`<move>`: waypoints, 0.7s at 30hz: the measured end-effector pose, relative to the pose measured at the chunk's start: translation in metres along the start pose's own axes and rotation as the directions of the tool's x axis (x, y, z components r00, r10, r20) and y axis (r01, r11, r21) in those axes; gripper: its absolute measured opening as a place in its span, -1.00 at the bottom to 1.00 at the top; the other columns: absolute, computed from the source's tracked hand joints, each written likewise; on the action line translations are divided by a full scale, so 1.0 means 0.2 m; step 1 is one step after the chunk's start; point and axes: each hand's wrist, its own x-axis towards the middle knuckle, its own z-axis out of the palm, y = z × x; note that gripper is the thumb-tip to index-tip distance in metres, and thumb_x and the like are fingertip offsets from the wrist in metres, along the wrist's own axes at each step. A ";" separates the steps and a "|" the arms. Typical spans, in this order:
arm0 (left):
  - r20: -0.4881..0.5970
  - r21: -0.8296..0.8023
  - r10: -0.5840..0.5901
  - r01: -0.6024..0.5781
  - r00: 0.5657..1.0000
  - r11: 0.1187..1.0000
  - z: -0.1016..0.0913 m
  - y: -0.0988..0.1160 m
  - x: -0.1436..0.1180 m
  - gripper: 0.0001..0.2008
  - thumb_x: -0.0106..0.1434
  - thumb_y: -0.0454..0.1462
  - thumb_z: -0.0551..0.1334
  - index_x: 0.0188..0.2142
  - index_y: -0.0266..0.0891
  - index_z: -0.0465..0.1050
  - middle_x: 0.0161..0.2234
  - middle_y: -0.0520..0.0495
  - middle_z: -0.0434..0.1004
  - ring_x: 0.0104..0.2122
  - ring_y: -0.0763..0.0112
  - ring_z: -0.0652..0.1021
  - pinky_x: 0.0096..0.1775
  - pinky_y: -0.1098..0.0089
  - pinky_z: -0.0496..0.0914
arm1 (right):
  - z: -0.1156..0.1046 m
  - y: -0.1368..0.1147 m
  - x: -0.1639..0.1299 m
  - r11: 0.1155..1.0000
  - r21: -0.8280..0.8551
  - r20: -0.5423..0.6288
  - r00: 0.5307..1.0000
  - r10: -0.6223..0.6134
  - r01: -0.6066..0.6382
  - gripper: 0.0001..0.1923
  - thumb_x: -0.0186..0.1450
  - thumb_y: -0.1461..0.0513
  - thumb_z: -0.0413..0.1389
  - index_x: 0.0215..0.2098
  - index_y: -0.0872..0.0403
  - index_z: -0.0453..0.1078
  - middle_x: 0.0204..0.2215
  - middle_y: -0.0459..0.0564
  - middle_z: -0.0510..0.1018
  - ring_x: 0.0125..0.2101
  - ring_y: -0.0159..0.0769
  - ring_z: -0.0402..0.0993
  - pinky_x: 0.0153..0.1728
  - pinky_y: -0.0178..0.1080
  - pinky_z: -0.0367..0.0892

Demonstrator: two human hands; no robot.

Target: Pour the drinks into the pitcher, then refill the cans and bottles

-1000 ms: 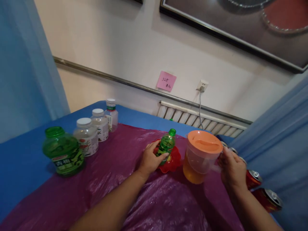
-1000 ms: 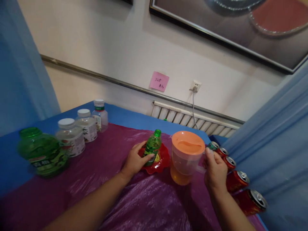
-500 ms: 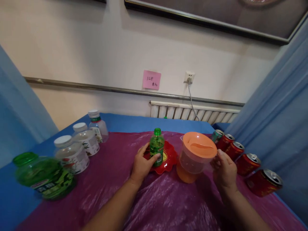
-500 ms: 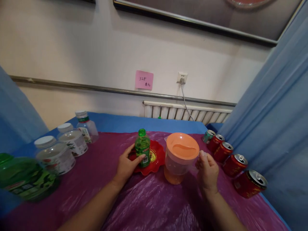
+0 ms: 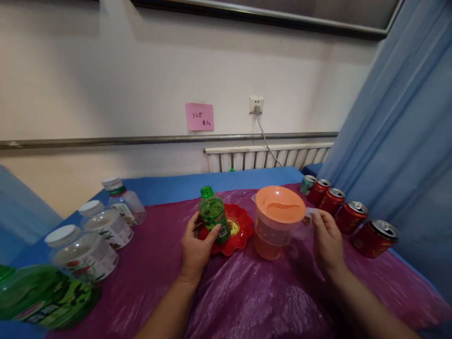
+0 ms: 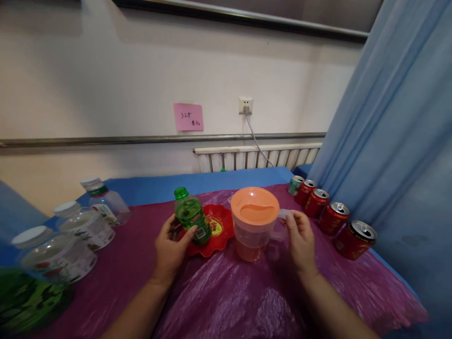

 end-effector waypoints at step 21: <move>0.296 0.003 0.382 -0.400 0.876 0.916 -0.07 0.12 -0.21 -0.21 0.03 -0.13 0.49 0.24 -0.14 0.32 0.14 -0.25 0.52 0.08 -0.08 0.59 0.14 -0.01 0.50 | 0.12 -0.20 -0.49 0.765 -0.142 0.645 0.645 -0.410 0.628 -0.16 0.29 0.19 0.25 0.45 -0.08 0.01 0.30 0.12 0.39 0.25 -0.03 0.37 0.21 0.00 0.36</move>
